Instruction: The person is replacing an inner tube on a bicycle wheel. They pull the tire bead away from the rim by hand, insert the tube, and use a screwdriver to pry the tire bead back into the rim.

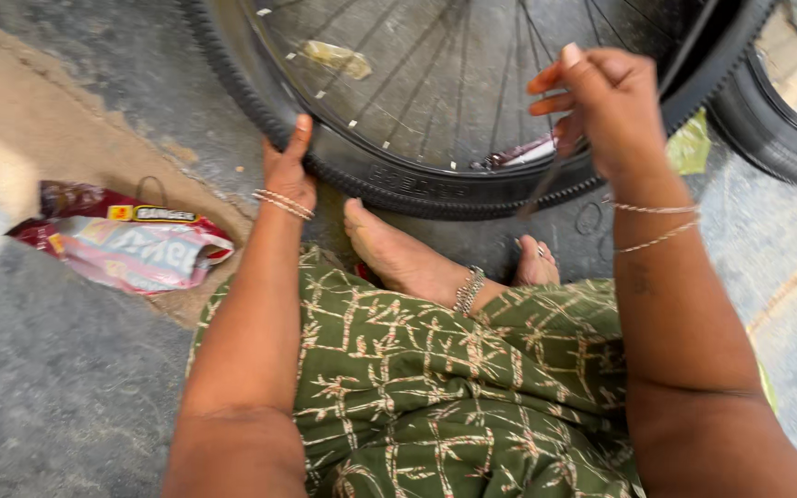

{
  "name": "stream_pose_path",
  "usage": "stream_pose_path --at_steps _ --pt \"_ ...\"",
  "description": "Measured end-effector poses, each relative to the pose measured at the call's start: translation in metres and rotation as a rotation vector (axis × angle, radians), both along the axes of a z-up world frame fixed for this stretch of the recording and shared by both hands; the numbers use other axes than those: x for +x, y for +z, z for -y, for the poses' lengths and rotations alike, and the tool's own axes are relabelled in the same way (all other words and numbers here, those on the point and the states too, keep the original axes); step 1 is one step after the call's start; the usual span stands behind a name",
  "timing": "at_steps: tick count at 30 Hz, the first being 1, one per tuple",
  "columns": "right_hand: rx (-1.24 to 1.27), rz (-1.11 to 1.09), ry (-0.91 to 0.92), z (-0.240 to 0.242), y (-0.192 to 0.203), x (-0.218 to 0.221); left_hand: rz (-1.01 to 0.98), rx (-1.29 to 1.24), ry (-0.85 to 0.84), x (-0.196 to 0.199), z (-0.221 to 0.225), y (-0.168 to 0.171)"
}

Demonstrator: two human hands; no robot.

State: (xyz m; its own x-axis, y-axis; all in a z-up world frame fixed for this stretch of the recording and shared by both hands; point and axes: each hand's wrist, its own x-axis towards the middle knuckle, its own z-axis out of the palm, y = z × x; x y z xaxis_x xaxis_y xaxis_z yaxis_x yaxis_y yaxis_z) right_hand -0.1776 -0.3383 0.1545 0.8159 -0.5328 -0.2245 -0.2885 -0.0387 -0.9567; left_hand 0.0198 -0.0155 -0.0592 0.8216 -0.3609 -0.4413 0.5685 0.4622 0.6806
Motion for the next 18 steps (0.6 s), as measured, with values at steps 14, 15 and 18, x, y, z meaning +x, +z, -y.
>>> stream_pose_path --at_steps 14,15,18 --pt "-0.728 -0.653 0.905 -0.001 -0.124 -0.019 0.007 -0.038 -0.018 0.018 -0.005 0.007" --pt "-0.718 -0.671 0.951 0.001 -0.13 -0.014 -0.061 -0.033 -0.023 0.015 -0.005 0.006" --pt "-0.654 -0.716 1.014 -0.001 -0.143 -0.003 -0.117 0.003 -0.03 0.011 0.001 0.002"
